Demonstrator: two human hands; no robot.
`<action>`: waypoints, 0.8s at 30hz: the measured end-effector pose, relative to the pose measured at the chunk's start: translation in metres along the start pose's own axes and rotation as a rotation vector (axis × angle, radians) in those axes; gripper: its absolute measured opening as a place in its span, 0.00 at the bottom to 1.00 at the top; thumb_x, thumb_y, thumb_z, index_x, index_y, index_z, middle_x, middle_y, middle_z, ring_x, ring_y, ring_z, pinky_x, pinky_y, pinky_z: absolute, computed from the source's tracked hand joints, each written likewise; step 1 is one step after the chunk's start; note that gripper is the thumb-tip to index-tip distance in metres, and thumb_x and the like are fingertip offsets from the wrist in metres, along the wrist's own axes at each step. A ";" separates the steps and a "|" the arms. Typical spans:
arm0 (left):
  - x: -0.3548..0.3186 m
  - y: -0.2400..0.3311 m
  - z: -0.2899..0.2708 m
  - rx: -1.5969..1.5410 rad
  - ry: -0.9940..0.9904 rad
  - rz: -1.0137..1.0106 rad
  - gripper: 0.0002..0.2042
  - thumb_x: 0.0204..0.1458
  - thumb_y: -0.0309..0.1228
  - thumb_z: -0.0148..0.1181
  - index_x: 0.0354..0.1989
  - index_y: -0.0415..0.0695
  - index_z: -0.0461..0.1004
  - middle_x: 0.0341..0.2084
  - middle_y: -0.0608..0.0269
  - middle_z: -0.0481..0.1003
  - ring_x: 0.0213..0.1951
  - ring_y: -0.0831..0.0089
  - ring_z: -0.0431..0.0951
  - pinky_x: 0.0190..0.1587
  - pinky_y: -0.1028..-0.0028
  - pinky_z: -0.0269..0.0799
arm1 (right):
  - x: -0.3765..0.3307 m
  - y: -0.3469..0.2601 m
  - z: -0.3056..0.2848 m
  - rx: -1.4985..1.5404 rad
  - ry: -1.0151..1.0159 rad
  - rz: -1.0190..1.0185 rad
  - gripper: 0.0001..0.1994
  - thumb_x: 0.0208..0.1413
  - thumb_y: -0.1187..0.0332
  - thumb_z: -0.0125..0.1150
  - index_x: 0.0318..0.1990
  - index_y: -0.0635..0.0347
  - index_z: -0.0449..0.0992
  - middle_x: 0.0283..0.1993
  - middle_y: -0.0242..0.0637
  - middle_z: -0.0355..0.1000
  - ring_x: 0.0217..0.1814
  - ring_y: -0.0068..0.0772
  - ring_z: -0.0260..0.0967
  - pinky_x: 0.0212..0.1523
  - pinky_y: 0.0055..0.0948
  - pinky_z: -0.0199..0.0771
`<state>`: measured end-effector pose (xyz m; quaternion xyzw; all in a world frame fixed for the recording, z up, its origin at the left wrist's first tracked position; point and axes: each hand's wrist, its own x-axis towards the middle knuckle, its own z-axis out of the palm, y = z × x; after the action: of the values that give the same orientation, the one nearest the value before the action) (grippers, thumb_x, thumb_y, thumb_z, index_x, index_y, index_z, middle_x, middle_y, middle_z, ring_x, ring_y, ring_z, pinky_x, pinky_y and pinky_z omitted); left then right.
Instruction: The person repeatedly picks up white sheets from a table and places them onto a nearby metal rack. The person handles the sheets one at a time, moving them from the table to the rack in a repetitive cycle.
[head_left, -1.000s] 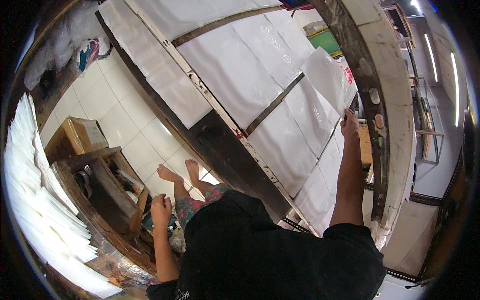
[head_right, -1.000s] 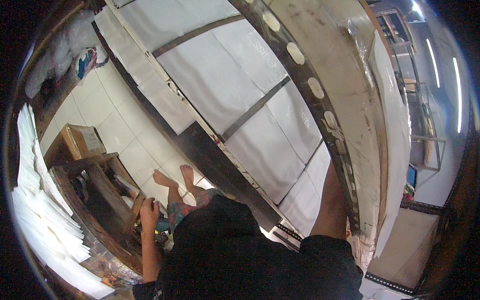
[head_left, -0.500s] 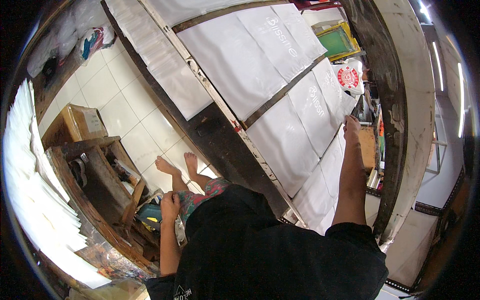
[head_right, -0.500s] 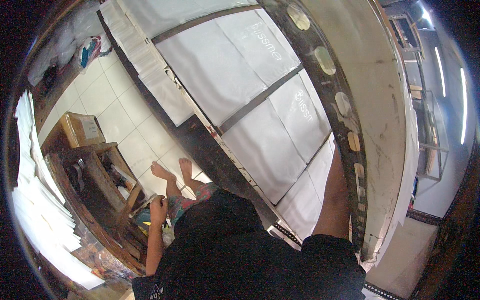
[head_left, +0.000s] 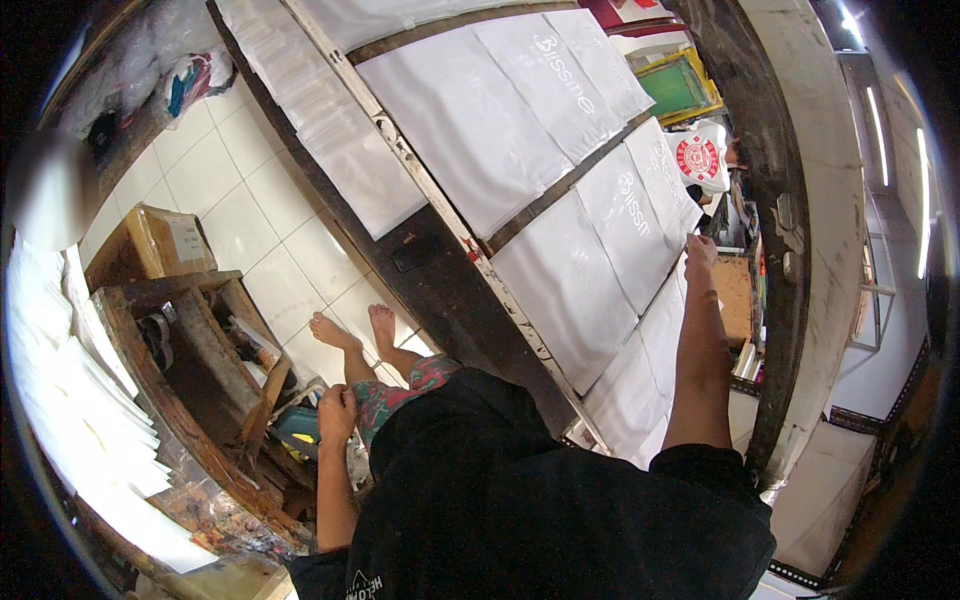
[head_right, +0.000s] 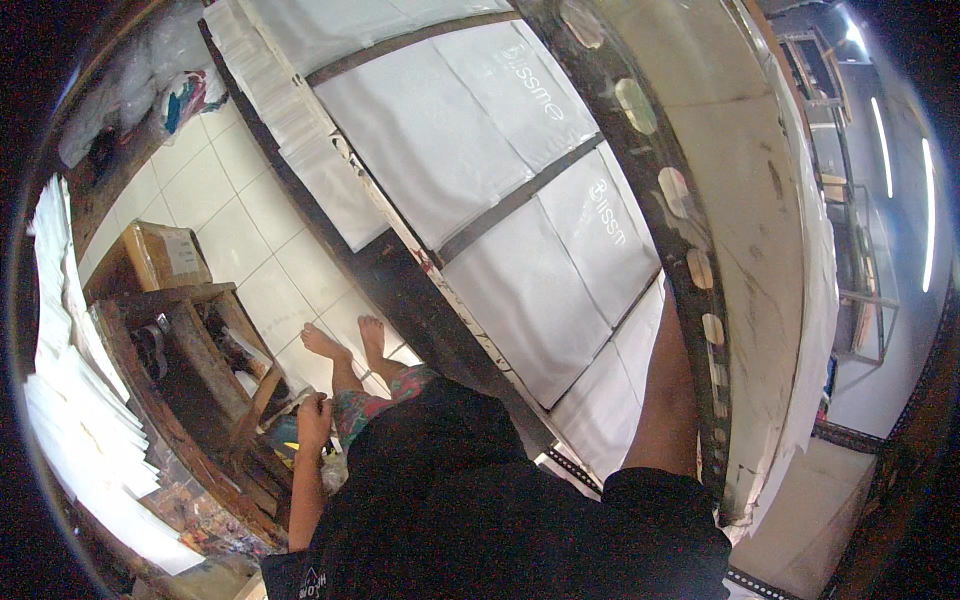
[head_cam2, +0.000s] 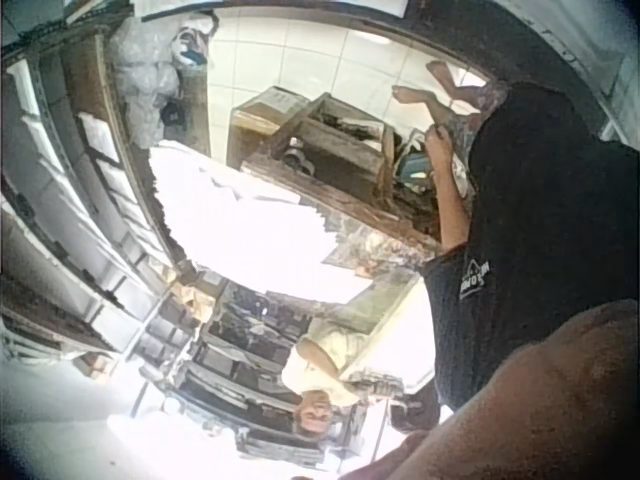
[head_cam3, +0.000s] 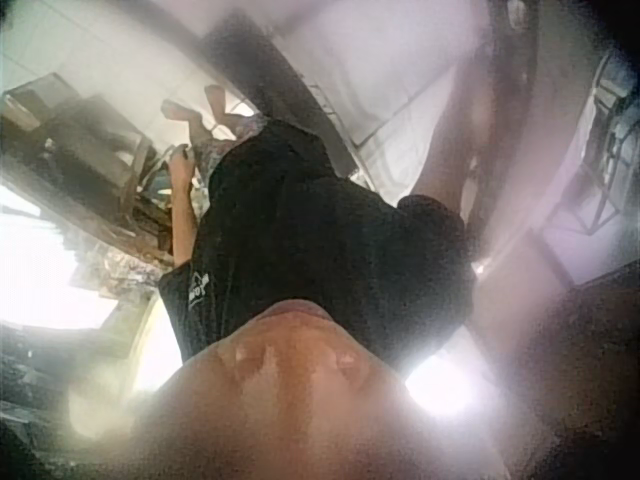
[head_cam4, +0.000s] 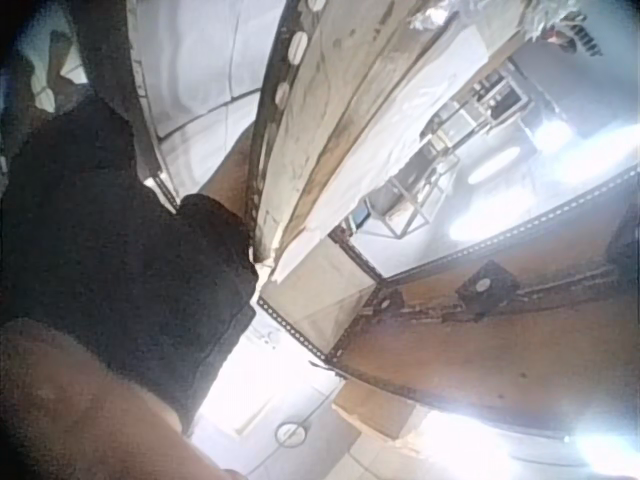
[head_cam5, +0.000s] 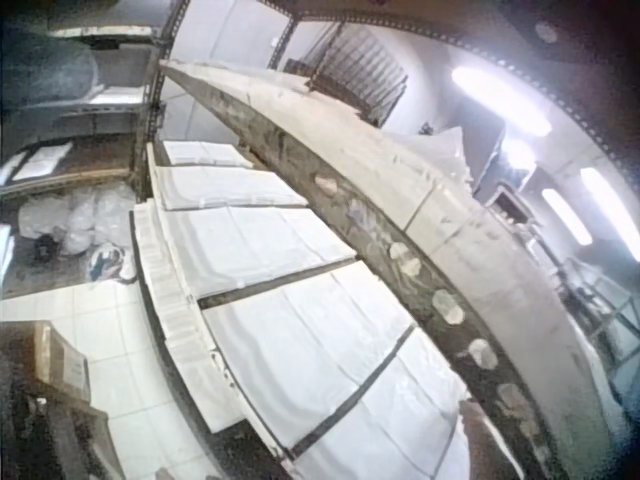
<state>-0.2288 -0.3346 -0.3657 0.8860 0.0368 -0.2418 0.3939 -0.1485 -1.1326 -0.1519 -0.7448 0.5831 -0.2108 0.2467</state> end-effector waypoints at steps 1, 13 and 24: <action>-0.001 0.000 0.000 -0.019 -0.015 -0.019 0.11 0.57 0.30 0.58 0.40 0.33 0.78 0.32 0.40 0.77 0.36 0.45 0.78 0.42 0.56 0.73 | -0.002 -0.001 0.000 -0.015 0.013 0.000 0.15 0.51 0.65 0.66 0.43 0.63 0.76 0.32 0.34 0.72 0.26 0.28 0.67 0.23 0.31 0.68; 0.023 0.015 -0.025 -0.061 0.110 0.036 0.12 0.55 0.31 0.57 0.41 0.34 0.77 0.34 0.40 0.77 0.39 0.44 0.78 0.45 0.53 0.73 | -0.113 -0.081 0.093 0.145 0.226 -0.796 0.17 0.61 0.67 0.54 0.55 0.65 0.72 0.45 0.35 0.69 0.36 0.26 0.67 0.36 0.26 0.69; 0.005 0.079 -0.150 -0.211 0.499 0.056 0.13 0.57 0.33 0.60 0.45 0.38 0.77 0.37 0.46 0.78 0.38 0.49 0.80 0.43 0.58 0.76 | -0.387 -0.290 0.153 0.718 -0.874 -0.804 0.17 0.65 0.68 0.54 0.59 0.60 0.70 0.34 0.27 0.66 0.31 0.17 0.60 0.32 0.18 0.63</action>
<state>-0.1446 -0.2820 -0.2283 0.8729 0.1330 0.0001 0.4695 0.0759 -0.6800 -0.1051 -0.7918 0.0029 -0.1465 0.5929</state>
